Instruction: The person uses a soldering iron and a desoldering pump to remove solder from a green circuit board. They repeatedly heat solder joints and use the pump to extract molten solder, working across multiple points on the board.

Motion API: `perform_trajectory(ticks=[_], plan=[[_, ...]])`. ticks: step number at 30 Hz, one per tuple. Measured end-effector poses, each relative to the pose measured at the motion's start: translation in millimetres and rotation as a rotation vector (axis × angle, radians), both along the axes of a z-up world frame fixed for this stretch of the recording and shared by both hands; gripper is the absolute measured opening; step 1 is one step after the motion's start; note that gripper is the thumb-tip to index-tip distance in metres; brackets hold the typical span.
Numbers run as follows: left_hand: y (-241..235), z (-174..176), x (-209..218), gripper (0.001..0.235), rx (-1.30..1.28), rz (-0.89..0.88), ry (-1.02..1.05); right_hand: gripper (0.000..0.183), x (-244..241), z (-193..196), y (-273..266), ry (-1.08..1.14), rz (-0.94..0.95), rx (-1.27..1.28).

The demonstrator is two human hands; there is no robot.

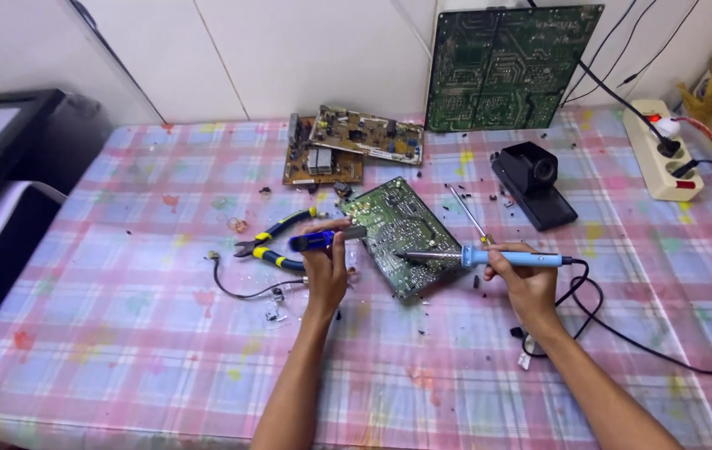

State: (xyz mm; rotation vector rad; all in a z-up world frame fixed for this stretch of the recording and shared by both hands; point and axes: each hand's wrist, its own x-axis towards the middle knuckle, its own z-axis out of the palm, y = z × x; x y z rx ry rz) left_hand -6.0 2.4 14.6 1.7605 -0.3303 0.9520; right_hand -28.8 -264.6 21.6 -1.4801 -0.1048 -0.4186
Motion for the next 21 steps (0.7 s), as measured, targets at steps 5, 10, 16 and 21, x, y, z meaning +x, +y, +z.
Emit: perform_trajectory(ticks=[5,10,16,21], plan=[[-2.9,1.1,-0.3,0.012,0.134,-0.058,0.045,0.014,-0.9,3.9,-5.6,-0.04,-0.008,-0.092],[-11.4,4.6,-13.1,0.014,0.155,-0.101,0.075,0.014,8.6,-13.2,-12.5,-0.068,-0.045,-0.085],[-9.7,-2.2,-7.6,0.016,0.211,0.005,-0.086,0.013,1.6,-2.7,-8.4,-0.123,-0.049,-0.105],[-2.4,-10.2,-2.1,0.017,0.234,-0.004,-0.045,0.013,-0.4,-5.1,-11.0,-0.164,-0.034,-0.147]])
